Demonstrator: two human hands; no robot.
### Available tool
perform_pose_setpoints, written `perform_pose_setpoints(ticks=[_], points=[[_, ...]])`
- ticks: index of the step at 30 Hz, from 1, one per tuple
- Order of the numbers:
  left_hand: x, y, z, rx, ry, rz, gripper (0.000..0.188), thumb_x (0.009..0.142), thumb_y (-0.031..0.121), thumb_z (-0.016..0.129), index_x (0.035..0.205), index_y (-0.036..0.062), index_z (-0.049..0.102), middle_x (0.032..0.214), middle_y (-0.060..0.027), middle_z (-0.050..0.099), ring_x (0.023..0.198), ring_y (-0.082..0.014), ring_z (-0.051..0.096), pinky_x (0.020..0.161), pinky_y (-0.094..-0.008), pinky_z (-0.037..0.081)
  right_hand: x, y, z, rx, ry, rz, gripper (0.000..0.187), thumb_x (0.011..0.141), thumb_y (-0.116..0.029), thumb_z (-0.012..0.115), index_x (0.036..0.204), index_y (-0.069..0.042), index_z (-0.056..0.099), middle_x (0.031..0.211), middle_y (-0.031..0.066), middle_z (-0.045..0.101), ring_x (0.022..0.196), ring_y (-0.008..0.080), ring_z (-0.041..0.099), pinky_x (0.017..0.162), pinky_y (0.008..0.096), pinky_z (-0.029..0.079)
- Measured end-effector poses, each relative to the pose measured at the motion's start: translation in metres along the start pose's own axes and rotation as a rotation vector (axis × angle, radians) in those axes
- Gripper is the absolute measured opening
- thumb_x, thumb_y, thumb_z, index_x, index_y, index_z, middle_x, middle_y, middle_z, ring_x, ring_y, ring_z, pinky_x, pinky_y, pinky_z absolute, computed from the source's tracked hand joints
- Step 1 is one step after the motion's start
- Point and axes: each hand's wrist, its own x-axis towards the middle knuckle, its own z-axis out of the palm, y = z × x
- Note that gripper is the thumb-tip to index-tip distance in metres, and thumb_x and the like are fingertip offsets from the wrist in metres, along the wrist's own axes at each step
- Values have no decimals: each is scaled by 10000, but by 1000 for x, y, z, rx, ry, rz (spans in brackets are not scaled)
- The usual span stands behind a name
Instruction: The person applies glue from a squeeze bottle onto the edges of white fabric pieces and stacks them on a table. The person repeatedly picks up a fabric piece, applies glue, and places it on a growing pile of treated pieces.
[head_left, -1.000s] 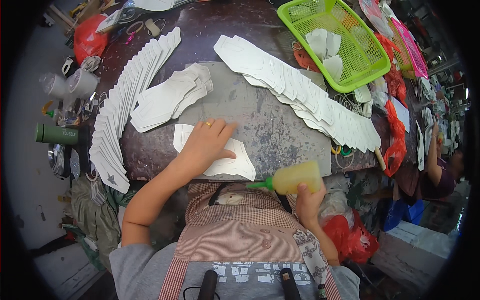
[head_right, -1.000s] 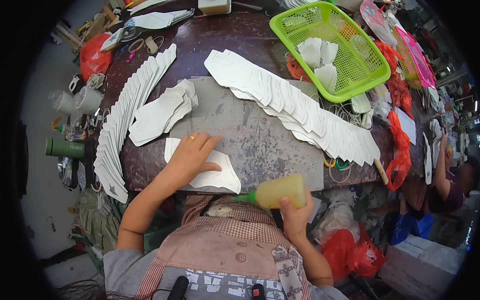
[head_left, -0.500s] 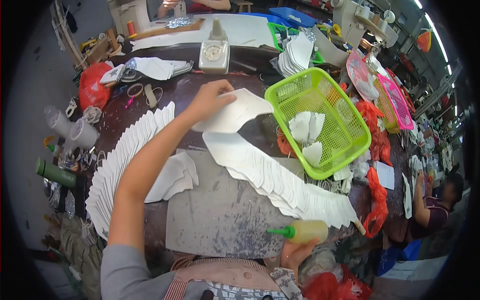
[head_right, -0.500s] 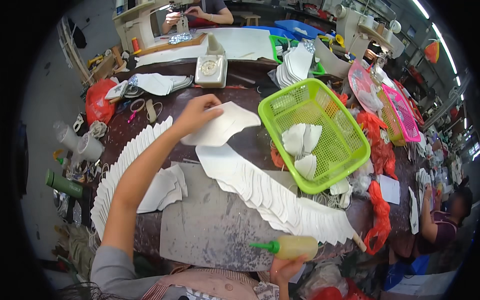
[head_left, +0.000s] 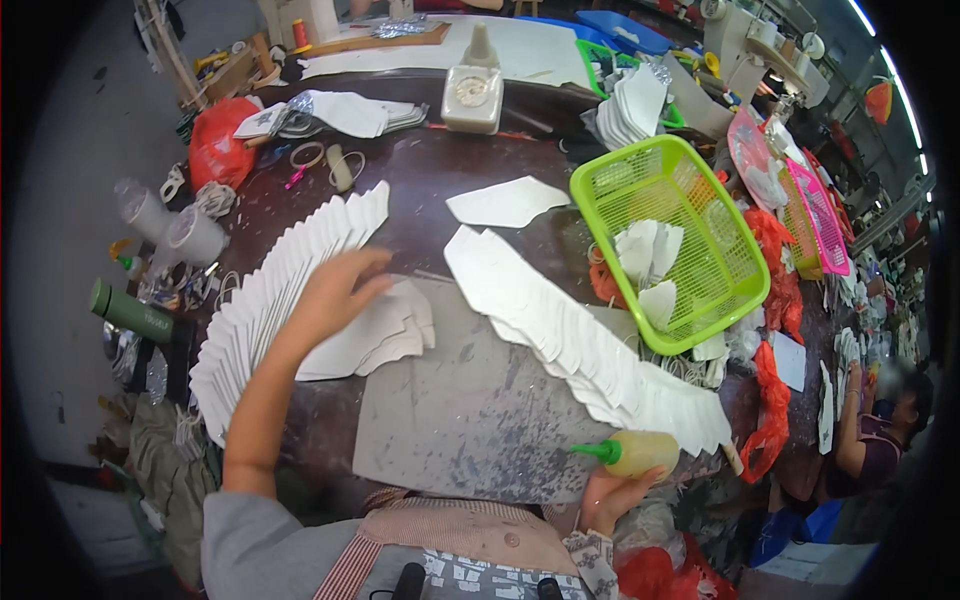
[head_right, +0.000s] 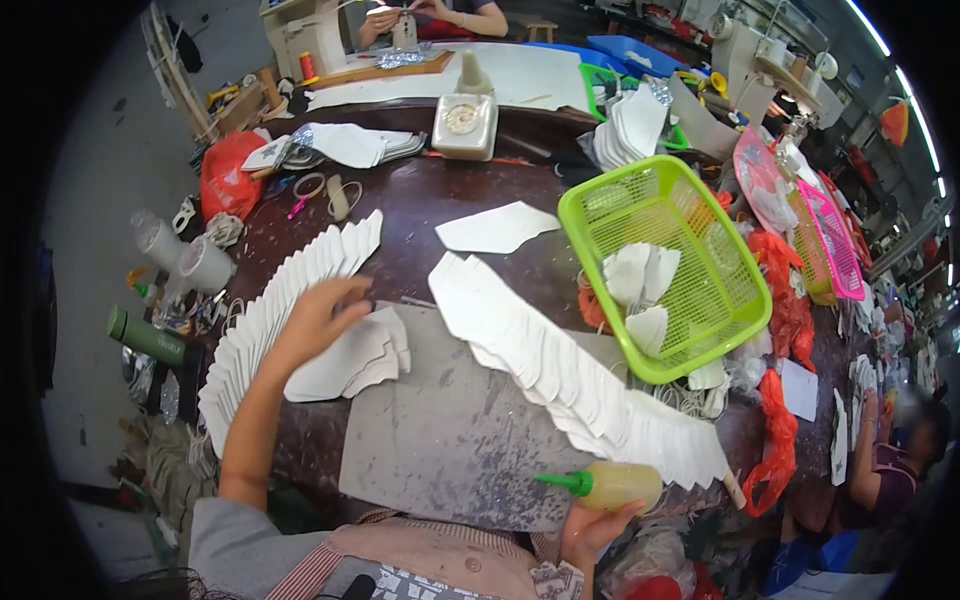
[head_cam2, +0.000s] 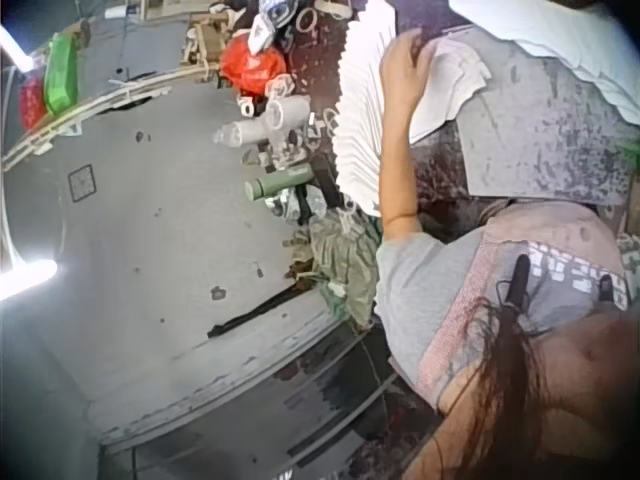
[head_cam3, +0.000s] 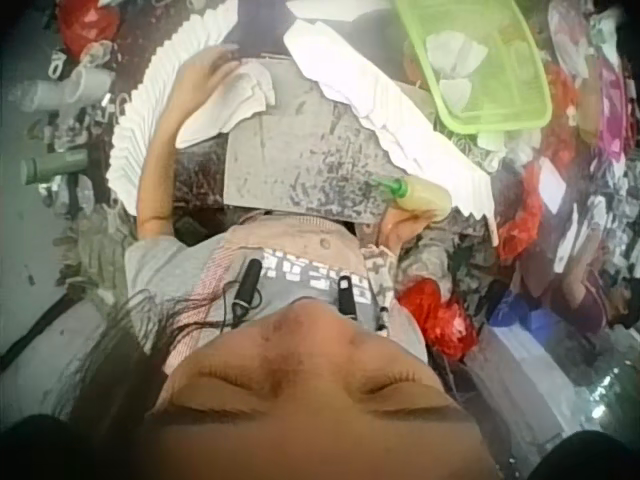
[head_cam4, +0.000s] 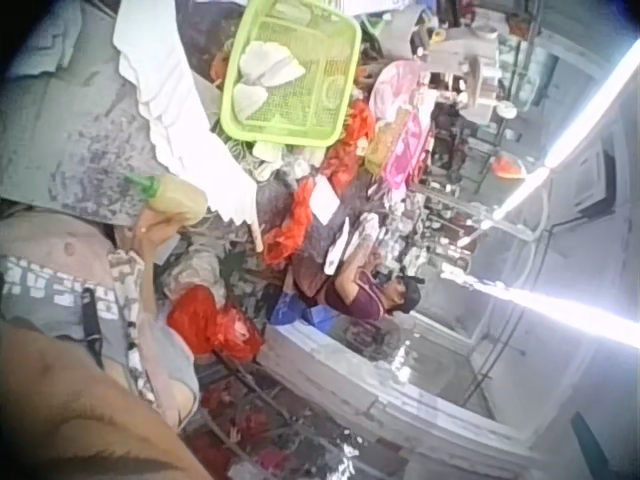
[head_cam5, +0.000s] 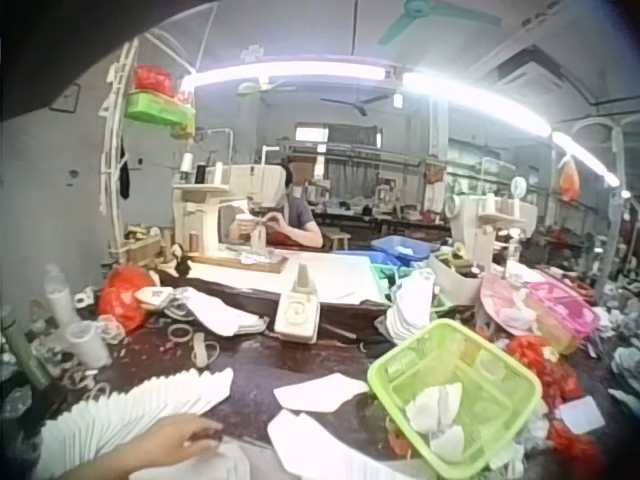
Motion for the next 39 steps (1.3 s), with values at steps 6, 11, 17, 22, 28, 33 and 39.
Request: perform_pose_setpoints(ticks=[6, 11, 17, 22, 28, 33, 39], points=[[-83, -41, 44, 332, 138, 11, 642, 823, 352, 750, 1315, 4, 530, 1367, -181, 538, 1247, -357, 517, 1049, -445, 384, 0, 1, -2, 3, -75, 53, 647, 948, -527, 571, 1404, -92, 428, 1318, 91, 558, 1145, 283, 589, 966, 476, 510], [-83, -66, 53, 153, 228, -32, 644, 847, 356, 724, 1345, 4, 520, 1388, -192, 532, 1293, -365, 486, 1097, -445, 326, 4, 0, -13, 53, -109, 40, 633, 950, -500, 585, 1409, -94, 426, 1334, 94, 551, 1174, 280, 583, 965, 456, 515], [-88, -75, 64, 172, 351, 39, 534, 882, 292, 696, 1301, -9, 558, 1364, -208, 555, 1307, -373, 473, 1089, -454, 348, 8, 0, -18, 40, -153, 51, 614, 953, -479, 593, 1405, -96, 433, 1329, 96, 555, 1176, 279, 583, 948, 452, 525], [-93, -82, 73, 230, 476, 22, 504, 867, 311, 716, 1230, -11, 581, 1313, -221, 580, 1277, -375, 497, 1078, -458, 361, 7, -1, -12, 36, -177, 67, 621, 950, -483, 597, 1406, -96, 430, 1337, 103, 548, 1179, 284, 581, 942, 451, 528], [-91, -81, 71, 193, 511, -31, 477, 845, 340, 734, 1144, -10, 608, 1299, -219, 588, 1239, -374, 523, 1058, -455, 383, 1, -4, -1, 46, -196, 63, 602, 959, -451, 596, 1392, -69, 426, 1315, 141, 554, 1157, 297, 600, 925, 449, 566], [-95, -64, 73, 336, 615, -82, 466, 815, 321, 764, 1113, -8, 622, 1289, -214, 569, 1183, -382, 525, 1015, -467, 402, 4, -3, -4, 53, -207, 70, 602, 961, -448, 594, 1396, -70, 421, 1322, 141, 550, 1157, 296, 600, 926, 453, 566], [-96, -61, 72, 440, 659, -23, 465, 786, 289, 784, 1102, -6, 612, 1224, -201, 568, 1120, -374, 524, 962, -462, 411, 3, -2, -4, 62, -195, 76, 596, 961, -443, 597, 1395, -73, 424, 1326, 137, 547, 1154, 296, 601, 926, 449, 564]])
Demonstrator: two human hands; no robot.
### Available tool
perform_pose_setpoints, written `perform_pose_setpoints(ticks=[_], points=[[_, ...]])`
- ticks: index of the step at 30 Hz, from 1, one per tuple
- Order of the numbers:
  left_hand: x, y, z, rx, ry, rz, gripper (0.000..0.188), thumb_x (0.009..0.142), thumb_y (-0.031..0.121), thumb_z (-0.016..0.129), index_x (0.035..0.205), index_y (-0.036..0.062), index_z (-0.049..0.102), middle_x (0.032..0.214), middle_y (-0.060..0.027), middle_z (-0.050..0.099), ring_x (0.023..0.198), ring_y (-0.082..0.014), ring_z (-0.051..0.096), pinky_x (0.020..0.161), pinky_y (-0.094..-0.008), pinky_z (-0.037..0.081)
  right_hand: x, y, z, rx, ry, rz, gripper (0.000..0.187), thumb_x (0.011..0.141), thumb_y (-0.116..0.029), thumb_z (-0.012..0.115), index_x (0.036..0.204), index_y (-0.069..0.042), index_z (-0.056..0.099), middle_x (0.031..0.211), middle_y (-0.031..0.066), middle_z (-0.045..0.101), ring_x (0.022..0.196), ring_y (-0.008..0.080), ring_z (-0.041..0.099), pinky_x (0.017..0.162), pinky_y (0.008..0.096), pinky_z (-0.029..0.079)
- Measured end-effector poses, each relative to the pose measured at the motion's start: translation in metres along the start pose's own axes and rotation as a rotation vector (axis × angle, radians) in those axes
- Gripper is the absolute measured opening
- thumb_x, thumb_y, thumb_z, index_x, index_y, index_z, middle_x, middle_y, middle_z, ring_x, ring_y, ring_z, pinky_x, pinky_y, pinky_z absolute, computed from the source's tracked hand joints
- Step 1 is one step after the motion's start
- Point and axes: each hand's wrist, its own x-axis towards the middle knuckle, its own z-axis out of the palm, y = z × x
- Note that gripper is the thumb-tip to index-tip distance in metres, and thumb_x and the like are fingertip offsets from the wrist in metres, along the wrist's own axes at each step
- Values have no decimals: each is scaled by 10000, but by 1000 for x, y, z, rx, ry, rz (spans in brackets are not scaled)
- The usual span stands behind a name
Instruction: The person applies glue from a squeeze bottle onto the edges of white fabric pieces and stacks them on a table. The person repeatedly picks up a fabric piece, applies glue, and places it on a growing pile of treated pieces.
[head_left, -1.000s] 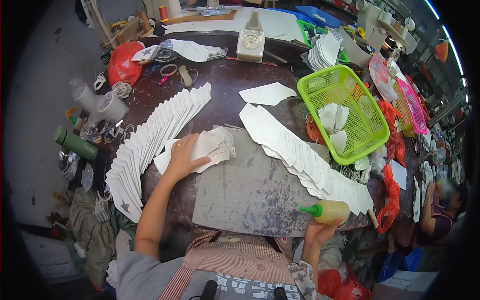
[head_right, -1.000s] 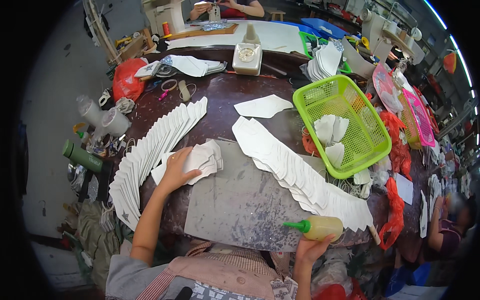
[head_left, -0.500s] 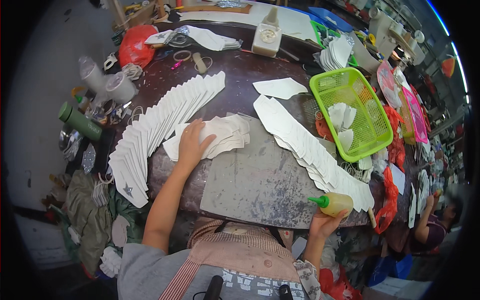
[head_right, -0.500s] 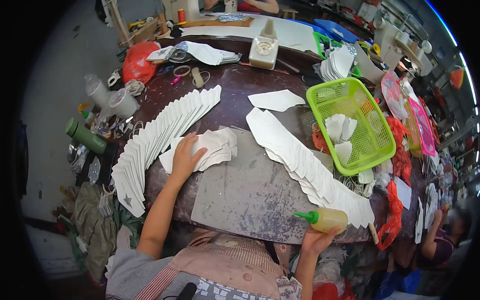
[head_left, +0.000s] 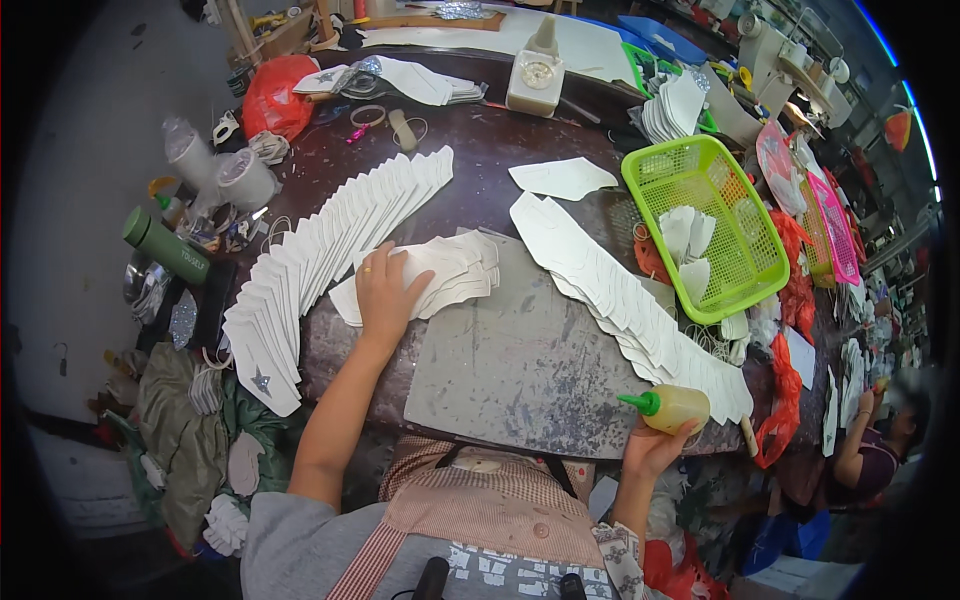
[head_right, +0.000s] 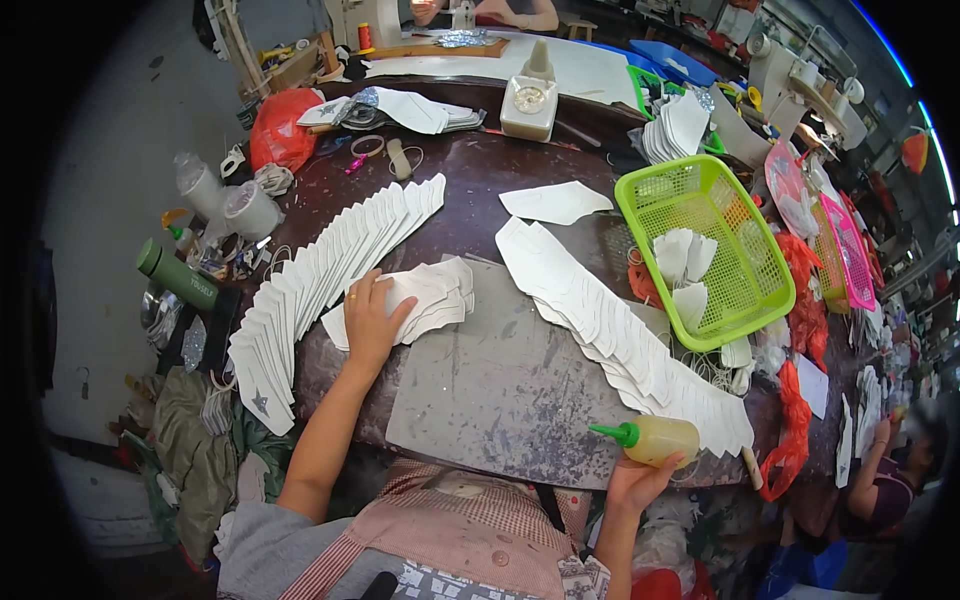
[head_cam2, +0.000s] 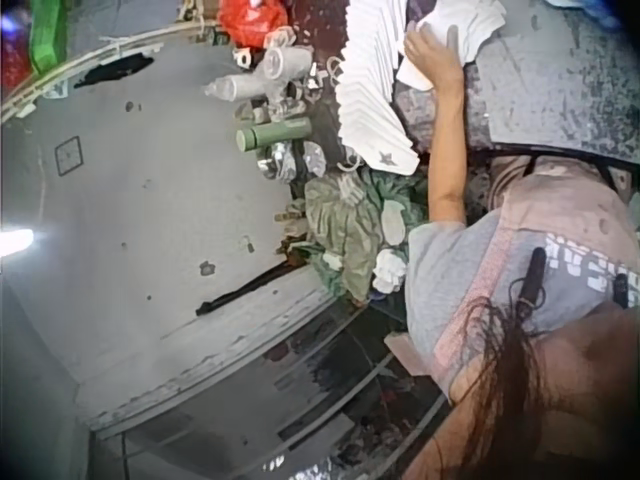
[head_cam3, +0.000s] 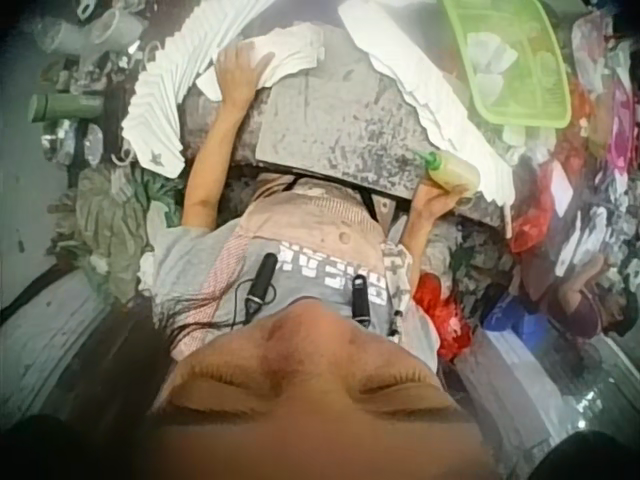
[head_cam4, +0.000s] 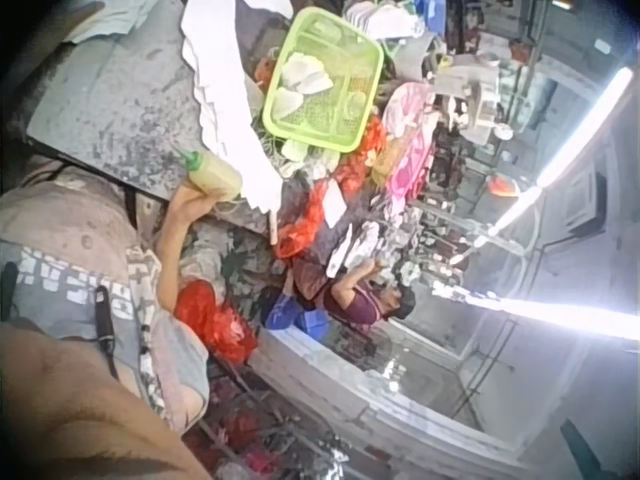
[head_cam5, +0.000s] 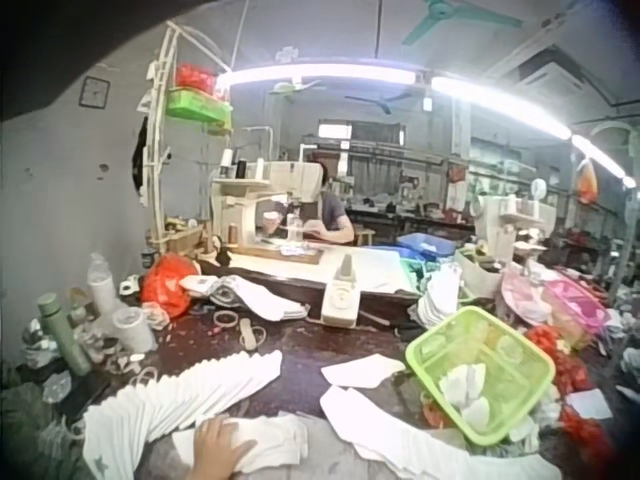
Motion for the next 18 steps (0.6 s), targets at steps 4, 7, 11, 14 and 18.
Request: perform_pose_setpoints(ticks=[4, 7, 11, 14, 18], points=[[2, 0, -7, -142, -41, -23, 443, 796, 185, 787, 1137, 10, 566, 1085, -144, 607, 1031, -290, 573, 907, -414, 445, 1, 1, 0, 1, 25, -2, 588, 961, -438, 599, 1393, -76, 430, 1325, 131, 549, 1150, 296, 603, 945, 459, 549], [15, 15, -30, -700, -117, -339, 419, 821, 82, 757, 1172, 26, 533, 992, -85, 613, 944, -190, 592, 832, -345, 475, 0, -9, -15, -30, -19, 64, 595, 960, -447, 598, 1401, -84, 432, 1343, 118, 545, 1195, 300, 576, 996, 476, 506], [33, 53, -104, -776, -718, 10, 440, 835, 124, 736, 1223, 52, 543, 1036, -100, 636, 988, -200, 624, 868, -330, 481, -10, -23, -7, -148, -62, 199, 602, 960, -450, 601, 1408, -87, 427, 1369, 121, 534, 1255, 299, 541, 1022, 474, 485], [12, 71, -78, -737, -1073, 282, 405, 872, 266, 703, 1196, 72, 557, 1135, -96, 603, 1068, -286, 585, 933, -409, 431, -14, -6, 18, -303, -81, 199, 575, 971, -412, 603, 1400, -75, 421, 1357, 112, 540, 1237, 271, 555, 982, 449, 517], [-4, 81, -47, -548, -982, 586, 442, 802, 346, 731, 1109, 76, 562, 1068, -101, 527, 1028, -285, 529, 857, -411, 418, -17, 25, 57, -412, -170, 234, 455, 970, -255, 640, 1277, 42, 483, 1181, 139, 608, 1071, 253, 645, 902, 424, 557]])
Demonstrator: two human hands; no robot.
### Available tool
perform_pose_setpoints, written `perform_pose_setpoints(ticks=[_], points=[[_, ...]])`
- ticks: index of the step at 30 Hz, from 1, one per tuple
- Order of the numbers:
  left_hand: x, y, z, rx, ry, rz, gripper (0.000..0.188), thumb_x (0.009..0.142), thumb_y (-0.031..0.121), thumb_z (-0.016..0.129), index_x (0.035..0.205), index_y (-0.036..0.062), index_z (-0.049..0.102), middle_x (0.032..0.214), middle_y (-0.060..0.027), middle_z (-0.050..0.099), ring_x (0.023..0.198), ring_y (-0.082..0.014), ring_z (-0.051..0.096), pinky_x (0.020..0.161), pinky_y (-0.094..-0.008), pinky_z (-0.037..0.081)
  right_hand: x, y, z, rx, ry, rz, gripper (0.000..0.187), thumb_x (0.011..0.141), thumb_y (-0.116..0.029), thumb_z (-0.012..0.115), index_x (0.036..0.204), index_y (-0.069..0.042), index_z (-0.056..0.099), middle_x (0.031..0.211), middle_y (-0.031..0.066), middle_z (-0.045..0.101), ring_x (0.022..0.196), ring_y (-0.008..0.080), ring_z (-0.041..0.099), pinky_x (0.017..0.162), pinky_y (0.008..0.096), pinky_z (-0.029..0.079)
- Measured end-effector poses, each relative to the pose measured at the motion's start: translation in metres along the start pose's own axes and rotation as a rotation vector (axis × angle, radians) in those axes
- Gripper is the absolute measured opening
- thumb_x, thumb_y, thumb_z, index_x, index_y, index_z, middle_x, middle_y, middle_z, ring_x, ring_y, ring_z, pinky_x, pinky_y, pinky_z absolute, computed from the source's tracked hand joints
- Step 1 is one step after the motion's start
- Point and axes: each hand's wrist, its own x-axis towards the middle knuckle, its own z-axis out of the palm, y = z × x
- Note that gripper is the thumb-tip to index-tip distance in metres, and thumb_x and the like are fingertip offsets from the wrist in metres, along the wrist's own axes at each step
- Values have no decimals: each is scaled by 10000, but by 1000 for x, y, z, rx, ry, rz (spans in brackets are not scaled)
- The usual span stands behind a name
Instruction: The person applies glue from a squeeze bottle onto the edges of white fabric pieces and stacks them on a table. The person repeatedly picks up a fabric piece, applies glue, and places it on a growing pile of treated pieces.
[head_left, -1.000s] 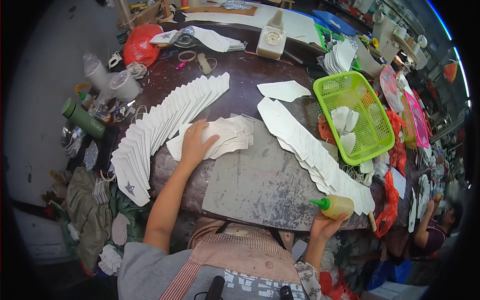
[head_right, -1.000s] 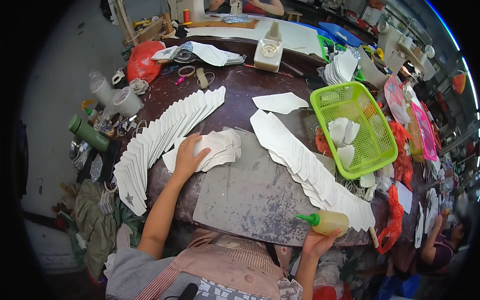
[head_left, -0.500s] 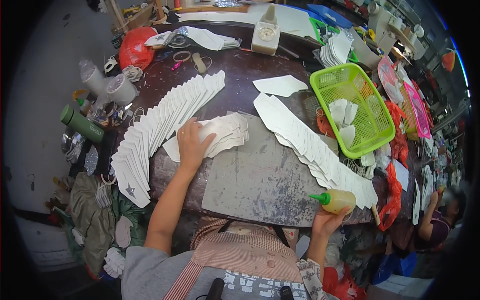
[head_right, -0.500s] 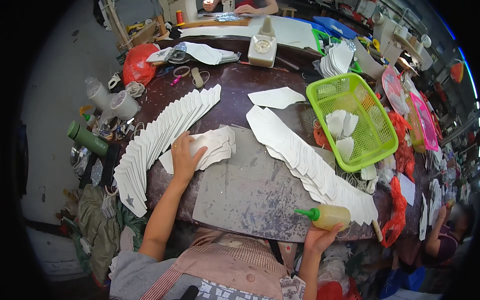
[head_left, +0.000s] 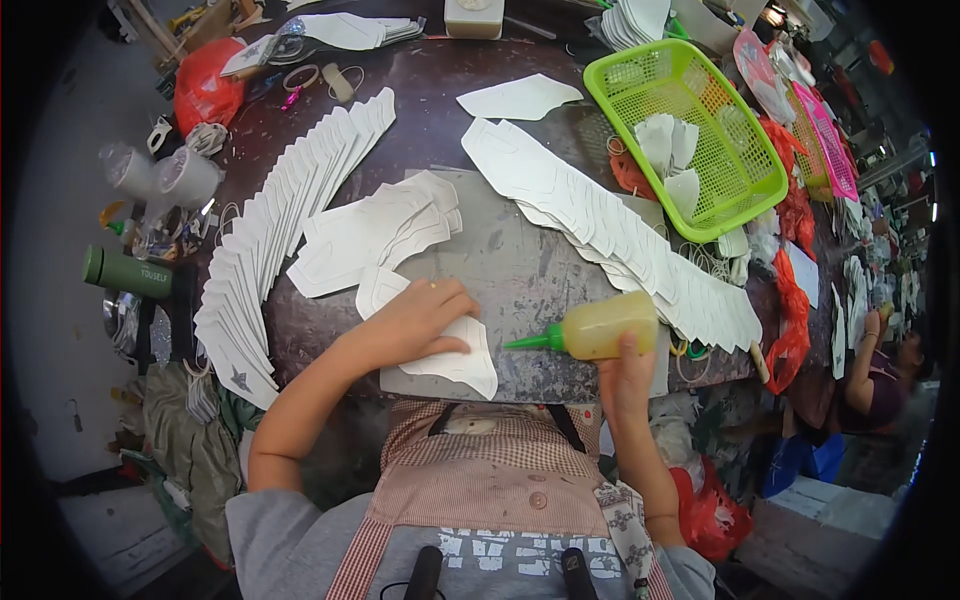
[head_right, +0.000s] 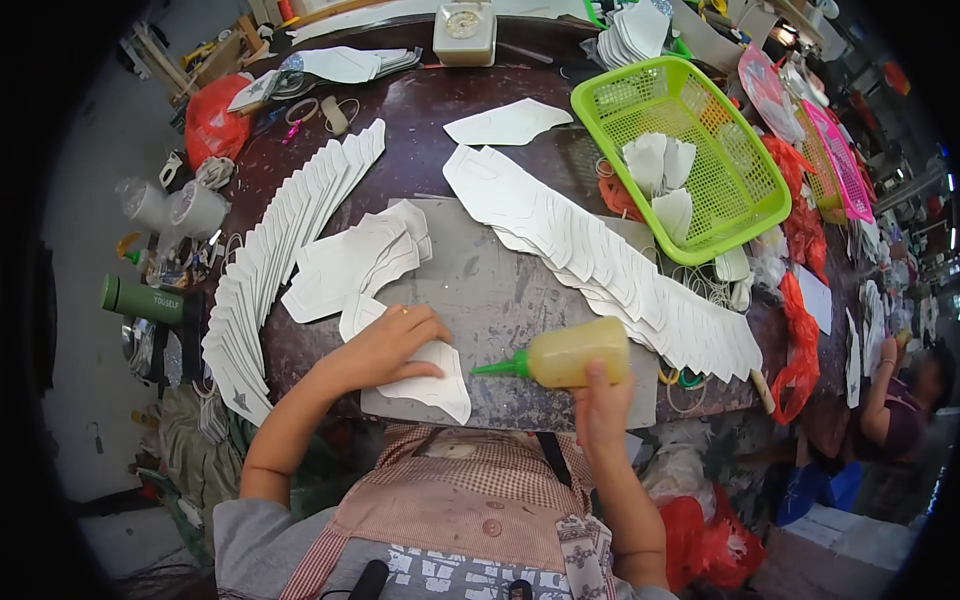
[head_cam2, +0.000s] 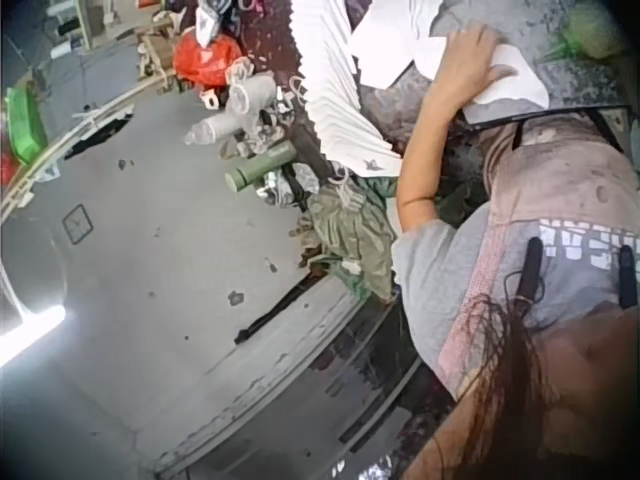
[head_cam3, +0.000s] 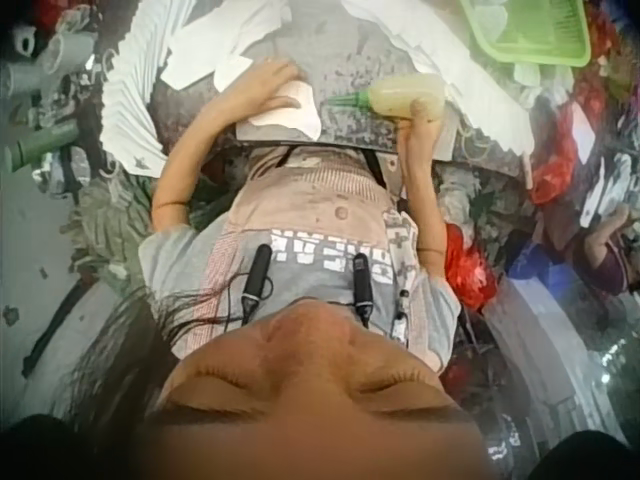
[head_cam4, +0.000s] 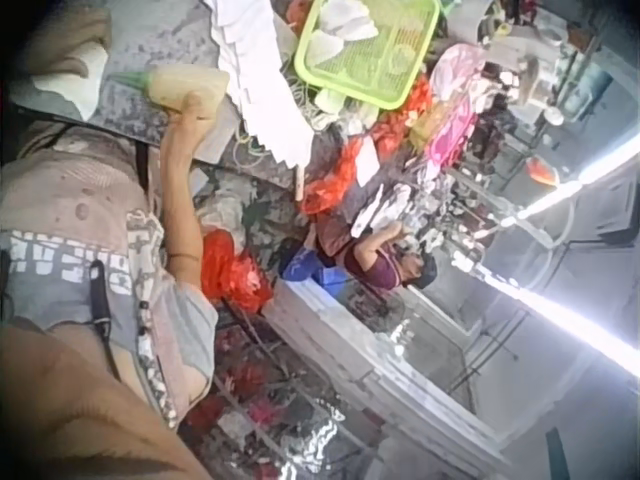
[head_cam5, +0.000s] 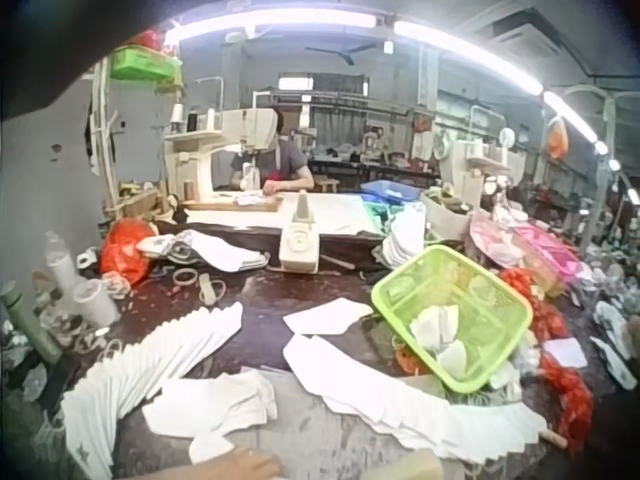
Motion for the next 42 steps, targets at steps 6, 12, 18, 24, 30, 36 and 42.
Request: perform_pose_setpoints(ticks=[6, 12, 18, 24, 30, 36, 42], points=[[5, -2, -2, 35, -45, 21, 621, 715, 401, 773, 1181, 51, 558, 1084, -113, 517, 1030, -302, 521, 886, -405, 419, 25, 8, 24, -80, -85, 136, 429, 950, -268, 675, 1206, 38, 516, 1094, 126, 631, 960, 225, 671, 822, 376, 585], [5, 1, -1, 16, 3, -28, 745, 690, 381, 787, 1304, 60, 512, 1105, -121, 510, 1025, -310, 524, 888, -402, 421, 28, 11, 24, -120, -83, 128, 424, 951, -258, 674, 1204, 43, 515, 1099, 133, 629, 975, 239, 674, 836, 373, 587], [6, 6, -2, 38, -14, -65, 879, 673, 350, 801, 1422, 66, 440, 1108, -123, 514, 1027, -310, 528, 889, -399, 423, 30, 15, 23, -221, -44, 91, 459, 914, -308, 724, 1183, 20, 549, 1015, 82, 636, 870, 153, 646, 697, 259, 535], [5, 5, 1, 57, -3, -63, 890, 665, 343, 802, 1428, 66, 435, 1090, -121, 516, 1018, -309, 529, 883, -399, 423, 23, 16, 13, -353, -53, 91, 488, 871, -360, 765, 1137, 11, 591, 957, 44, 634, 818, 103, 599, 668, 226, 471], [6, 7, -1, 33, -11, -85, 903, 667, 335, 801, 1434, 51, 417, 1103, -131, 516, 1017, -322, 529, 887, -404, 423, 11, 11, 2, -419, -57, 70, 532, 839, -381, 788, 1131, 26, 608, 966, 59, 643, 866, 131, 607, 757, 275, 495], [6, 8, -1, 40, -2, -80, 954, 660, 351, 803, 1456, 38, 379, 1113, -155, 514, 1034, -335, 528, 907, -422, 421, -6, 5, -6, -469, -58, 61, 570, 818, -383, 795, 1148, 41, 603, 994, 69, 654, 896, 141, 613, 795, 286, 499], [-4, 20, 8, 133, 133, -174, 1043, 686, 367, 808, 1512, 19, 275, 1097, -169, 526, 1017, -340, 539, 896, -436, 421, -39, 4, -15, -422, -38, 98, 605, 825, -419, 793, 1155, 44, 589, 1006, 72, 653, 913, 146, 614, 815, 293, 496]])
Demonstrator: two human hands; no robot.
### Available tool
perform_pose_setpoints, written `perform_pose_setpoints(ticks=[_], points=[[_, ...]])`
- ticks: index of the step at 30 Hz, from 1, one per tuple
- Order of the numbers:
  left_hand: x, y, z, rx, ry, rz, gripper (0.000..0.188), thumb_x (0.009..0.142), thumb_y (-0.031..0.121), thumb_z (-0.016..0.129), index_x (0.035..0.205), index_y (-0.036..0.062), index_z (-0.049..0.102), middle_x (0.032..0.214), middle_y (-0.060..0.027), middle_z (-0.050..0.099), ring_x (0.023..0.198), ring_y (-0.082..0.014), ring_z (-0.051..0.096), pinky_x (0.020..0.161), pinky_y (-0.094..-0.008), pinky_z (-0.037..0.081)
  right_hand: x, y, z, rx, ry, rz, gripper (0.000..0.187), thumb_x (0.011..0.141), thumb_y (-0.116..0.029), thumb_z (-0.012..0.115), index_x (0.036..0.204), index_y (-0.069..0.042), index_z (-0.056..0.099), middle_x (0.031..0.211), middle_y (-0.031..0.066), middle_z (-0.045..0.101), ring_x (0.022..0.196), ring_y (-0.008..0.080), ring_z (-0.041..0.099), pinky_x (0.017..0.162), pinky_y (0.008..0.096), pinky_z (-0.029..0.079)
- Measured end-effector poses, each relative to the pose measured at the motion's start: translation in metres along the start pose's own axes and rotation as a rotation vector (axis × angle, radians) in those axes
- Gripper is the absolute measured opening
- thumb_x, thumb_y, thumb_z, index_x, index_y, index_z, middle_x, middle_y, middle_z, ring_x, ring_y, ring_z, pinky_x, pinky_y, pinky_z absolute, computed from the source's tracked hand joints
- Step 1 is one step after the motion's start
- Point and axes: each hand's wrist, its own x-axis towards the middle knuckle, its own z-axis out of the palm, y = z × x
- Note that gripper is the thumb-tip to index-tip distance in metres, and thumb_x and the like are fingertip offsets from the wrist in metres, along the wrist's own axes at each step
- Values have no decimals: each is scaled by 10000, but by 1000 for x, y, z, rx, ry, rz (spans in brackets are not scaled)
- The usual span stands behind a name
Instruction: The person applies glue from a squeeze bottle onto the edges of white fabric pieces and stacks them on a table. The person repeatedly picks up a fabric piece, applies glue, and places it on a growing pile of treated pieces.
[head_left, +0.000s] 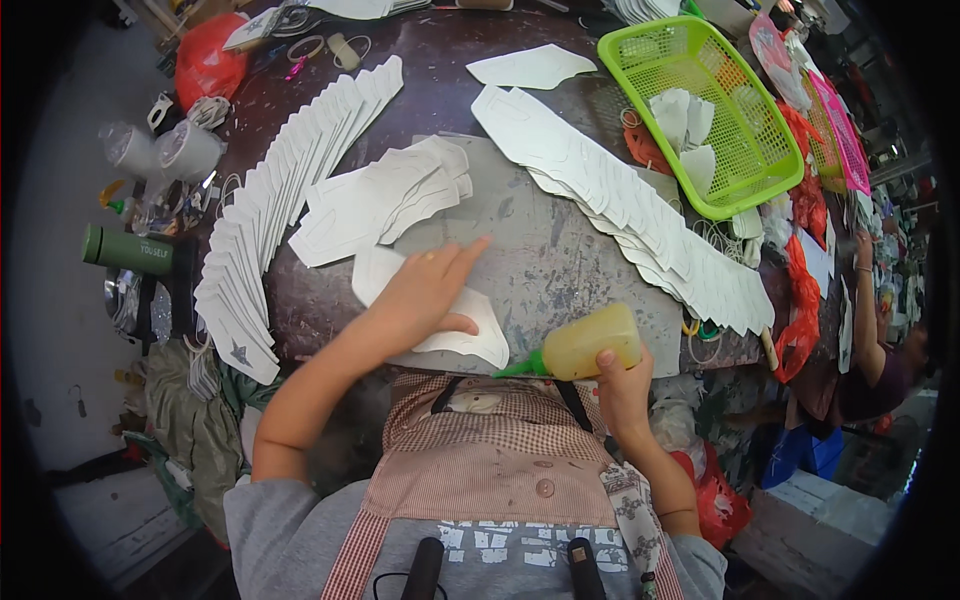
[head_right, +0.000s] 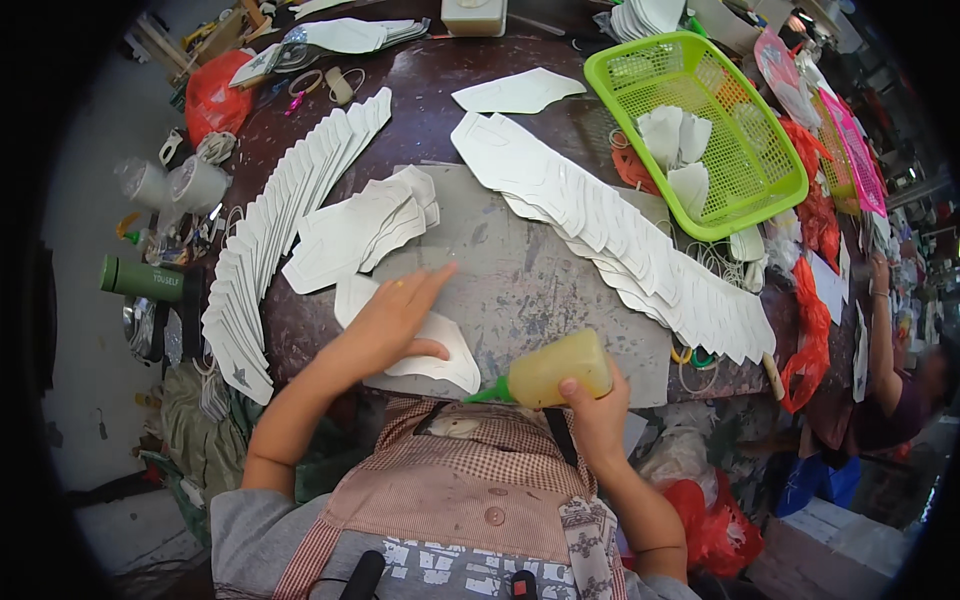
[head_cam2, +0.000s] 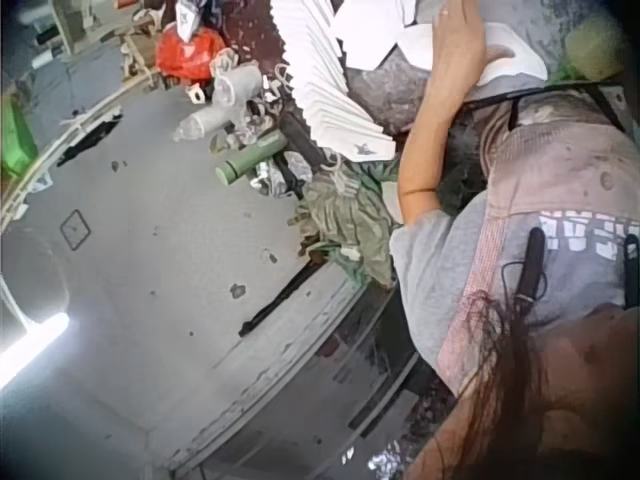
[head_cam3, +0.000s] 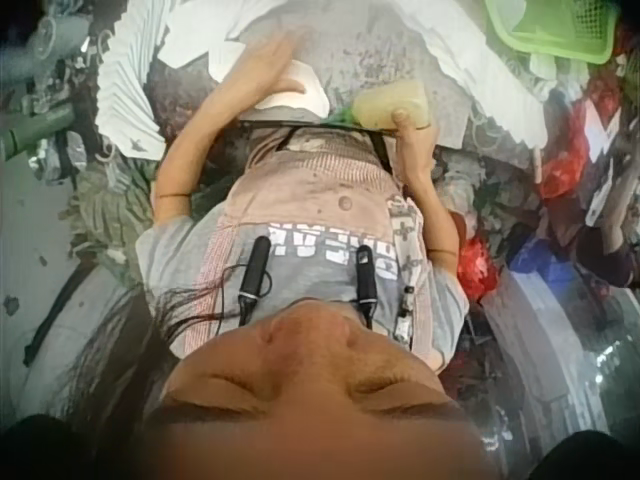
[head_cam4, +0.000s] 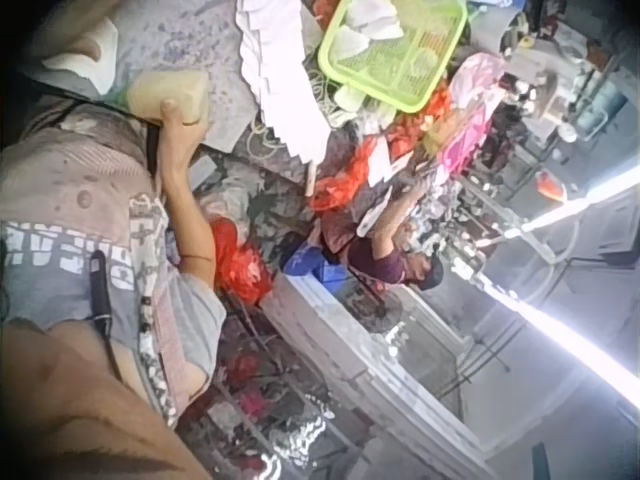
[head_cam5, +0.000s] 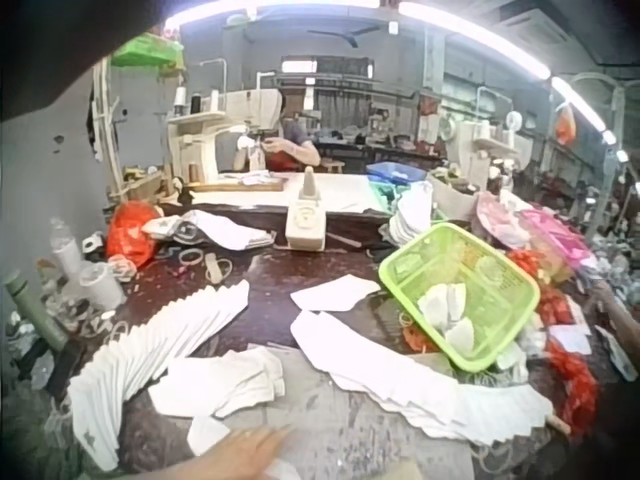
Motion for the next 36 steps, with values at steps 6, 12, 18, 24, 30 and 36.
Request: perform_pose_setpoints(ticks=[6, 12, 18, 24, 30, 36], points=[[-11, 42, 3, 170, 48, -303, 1084, 673, 253, 844, 1528, -4, 229, 1024, -160, 572, 944, -317, 575, 789, -406, 440, 3, -9, -8, 256, 86, -15, 544, 877, -342, 762, 1198, 40, 547, 1075, 92, 634, 938, 181, 634, 818, 323, 523], [-1, 43, -8, 157, -148, -398, 1105, 680, 280, 842, 1528, -18, 199, 903, -201, 635, 746, -344, 633, 642, -414, 473, 5, -7, -7, 301, 43, 17, 533, 879, -278, 764, 1226, 47, 523, 1102, 101, 622, 994, 200, 637, 870, 355, 542], [-3, 29, -3, 134, -138, -373, 1117, 680, 346, 835, 1524, -26, 204, 897, -213, 644, 735, -345, 642, 627, -409, 478, 14, -5, -3, 195, 36, 14, 529, 868, -285, 774, 1218, 39, 545, 1076, 86, 628, 975, 180, 629, 855, 331, 531], [-11, 28, 1, 198, 66, -297, 900, 691, 340, 830, 1372, -52, 392, 879, -183, 638, 802, -372, 614, 716, -429, 473, 10, -5, -6, 145, 25, 41, 528, 868, -298, 772, 1212, 36, 552, 1071, 83, 631, 971, 177, 630, 860, 322, 525], [-32, 6, -19, -268, 55, -347, 502, 815, 141, 756, 1204, 3, 470, 898, -154, 629, 920, -295, 635, 825, -372, 471, 8, -10, -34, 504, 54, 86, 597, 932, -391, 669, 1379, -68, 439, 1311, 103, 546, 1205, 277, 564, 1046, 486, 453], [101, -21, -122, -481, 307, -166, 437, 840, 107, 706, 1189, 54, 449, 1051, -186, 644, 1012, -275, 663, 883, -344, 495, 29, 19, -57, 812, 129, -159, 645, 909, -506, 639, 1379, -99, 467, 1280, 80, 585, 1163, 275, 575, 1010, 469, 465]])
